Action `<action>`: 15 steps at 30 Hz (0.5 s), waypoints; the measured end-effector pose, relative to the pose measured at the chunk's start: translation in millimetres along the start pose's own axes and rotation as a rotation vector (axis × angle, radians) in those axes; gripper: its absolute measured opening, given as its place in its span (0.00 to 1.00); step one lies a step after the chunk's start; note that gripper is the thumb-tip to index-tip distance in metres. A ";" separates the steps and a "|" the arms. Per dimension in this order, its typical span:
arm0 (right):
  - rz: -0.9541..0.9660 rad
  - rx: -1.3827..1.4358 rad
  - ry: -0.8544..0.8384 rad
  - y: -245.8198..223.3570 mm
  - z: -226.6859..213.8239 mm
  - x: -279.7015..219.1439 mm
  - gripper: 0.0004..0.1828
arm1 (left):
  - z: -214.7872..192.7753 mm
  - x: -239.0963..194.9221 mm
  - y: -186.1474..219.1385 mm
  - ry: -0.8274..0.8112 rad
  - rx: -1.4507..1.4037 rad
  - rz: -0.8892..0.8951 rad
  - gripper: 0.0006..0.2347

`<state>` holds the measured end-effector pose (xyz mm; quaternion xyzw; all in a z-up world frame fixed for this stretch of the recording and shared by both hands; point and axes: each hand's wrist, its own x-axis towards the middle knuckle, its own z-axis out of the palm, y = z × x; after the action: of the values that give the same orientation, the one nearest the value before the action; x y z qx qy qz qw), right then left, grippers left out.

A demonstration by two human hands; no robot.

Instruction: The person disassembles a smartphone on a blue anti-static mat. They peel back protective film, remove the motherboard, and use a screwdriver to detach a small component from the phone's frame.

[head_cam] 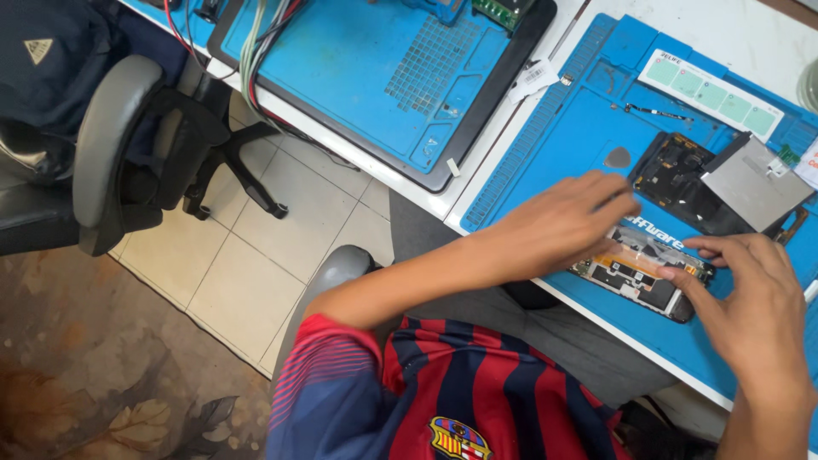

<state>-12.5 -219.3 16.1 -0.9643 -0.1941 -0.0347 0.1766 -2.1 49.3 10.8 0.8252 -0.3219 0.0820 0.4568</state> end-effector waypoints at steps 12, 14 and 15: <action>0.092 0.094 0.044 43.8 53.5 -19.7 0.23 | -255.9 -208.4 -81.9 0.908 0.327 -0.375 0.09; 0.116 0.087 0.075 40.5 60.4 -20.8 0.25 | -278.4 -231.4 -112.8 1.045 0.369 -0.417 0.12; 0.118 0.081 0.087 41.2 61.2 -19.4 0.26 | -288.8 -239.3 -128.9 1.102 0.308 -0.387 0.12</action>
<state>-14.6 -240.2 -57.2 -0.9638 -0.1304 -0.0583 0.2253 -64.6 440.0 -17.9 0.7617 0.1338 0.4582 0.4381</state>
